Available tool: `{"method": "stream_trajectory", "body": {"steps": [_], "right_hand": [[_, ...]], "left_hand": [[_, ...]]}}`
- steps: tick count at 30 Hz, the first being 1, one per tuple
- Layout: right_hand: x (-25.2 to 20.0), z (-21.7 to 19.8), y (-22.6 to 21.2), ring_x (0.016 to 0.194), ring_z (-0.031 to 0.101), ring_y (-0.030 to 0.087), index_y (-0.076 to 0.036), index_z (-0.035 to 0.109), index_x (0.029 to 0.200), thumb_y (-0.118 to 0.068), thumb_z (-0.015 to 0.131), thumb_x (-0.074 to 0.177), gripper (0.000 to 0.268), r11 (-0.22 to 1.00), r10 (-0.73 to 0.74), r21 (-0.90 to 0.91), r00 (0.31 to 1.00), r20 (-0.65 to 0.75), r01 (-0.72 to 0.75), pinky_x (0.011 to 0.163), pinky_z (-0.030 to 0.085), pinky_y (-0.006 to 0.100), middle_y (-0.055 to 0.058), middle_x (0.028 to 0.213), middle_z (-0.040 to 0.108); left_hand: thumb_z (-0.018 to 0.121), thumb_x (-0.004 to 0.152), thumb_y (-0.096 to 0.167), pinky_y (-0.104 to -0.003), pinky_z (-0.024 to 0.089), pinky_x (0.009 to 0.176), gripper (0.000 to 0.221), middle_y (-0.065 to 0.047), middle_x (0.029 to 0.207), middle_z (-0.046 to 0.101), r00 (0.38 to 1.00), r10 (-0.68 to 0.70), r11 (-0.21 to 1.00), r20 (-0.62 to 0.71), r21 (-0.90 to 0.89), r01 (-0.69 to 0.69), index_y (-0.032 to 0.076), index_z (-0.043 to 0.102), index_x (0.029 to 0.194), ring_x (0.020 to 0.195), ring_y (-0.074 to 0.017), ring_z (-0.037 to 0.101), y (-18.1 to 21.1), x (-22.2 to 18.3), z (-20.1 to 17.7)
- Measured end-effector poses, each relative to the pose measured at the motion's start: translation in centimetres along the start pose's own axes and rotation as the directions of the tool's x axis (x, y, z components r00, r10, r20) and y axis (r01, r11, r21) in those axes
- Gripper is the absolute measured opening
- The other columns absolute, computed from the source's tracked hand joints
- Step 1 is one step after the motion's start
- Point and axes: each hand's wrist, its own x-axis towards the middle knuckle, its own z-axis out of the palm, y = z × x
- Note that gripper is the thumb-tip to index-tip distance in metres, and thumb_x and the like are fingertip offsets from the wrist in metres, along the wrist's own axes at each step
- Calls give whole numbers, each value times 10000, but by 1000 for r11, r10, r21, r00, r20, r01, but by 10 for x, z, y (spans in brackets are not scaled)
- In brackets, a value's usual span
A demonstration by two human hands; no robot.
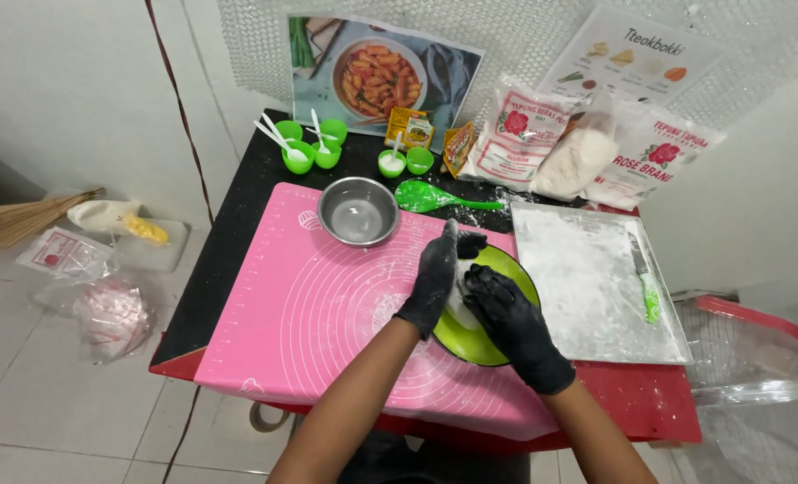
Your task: The person is kneading and shaping a piece of dough by hand in a bowl on a preparation mat.
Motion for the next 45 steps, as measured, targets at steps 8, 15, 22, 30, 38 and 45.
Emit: {"method": "stream_trajectory", "body": {"steps": [8,15,22,30,38,45], "right_hand": [[-44,13,48,923,711,248,-201,744,907,-314,788,867,127,942,296,105,935,192,-320,714,605,378,-13,908,722],[-10,37,63,1344,549,337,-244,546,1451,-620,414,1040,572,501,704,-129,317,635,-856,1114,434,494,130,1407,631],[27,-19,-7,1437,421,413,-214,310,1610,-427,828,788,994,718,517,-64,469,716,-693,1162,360,585,206,1518,486],[-34,37,19,1095,667,406,-131,455,1472,-564,684,863,782,864,474,-156,667,575,-478,923,542,536,163,1191,653],[-12,25,16,755,756,281,-232,621,1202,-633,518,950,485,822,561,-382,718,412,-423,695,570,452,46,723,716],[-10,5,44,1220,658,288,-392,621,1342,-795,402,948,604,571,709,-256,311,633,-780,1019,509,480,14,1252,731]], "left_hand": [[345,1098,453,-423,600,830,497,-137,853,726,888,453,795,75,417,-440,128,721,1105,952,-324,712,-40,-5,20],[384,1074,491,-483,557,939,505,-203,1014,719,947,283,851,149,417,-320,99,701,1106,1088,-380,659,-86,31,25],[290,1046,610,-441,491,1071,625,-156,1156,725,979,82,877,184,454,-159,155,696,1183,1245,-315,605,-78,37,38],[267,1036,619,-421,391,1175,664,-109,1383,639,925,104,876,366,407,-259,174,616,1385,1356,-288,528,-65,38,25],[328,1026,652,-417,397,1170,614,-76,1329,668,935,90,888,344,398,-231,222,666,1303,1334,-268,539,-53,18,12],[381,1006,673,-505,494,1001,596,-96,1092,729,916,159,888,367,353,-295,198,740,1038,1199,-337,602,-39,6,11]]}}
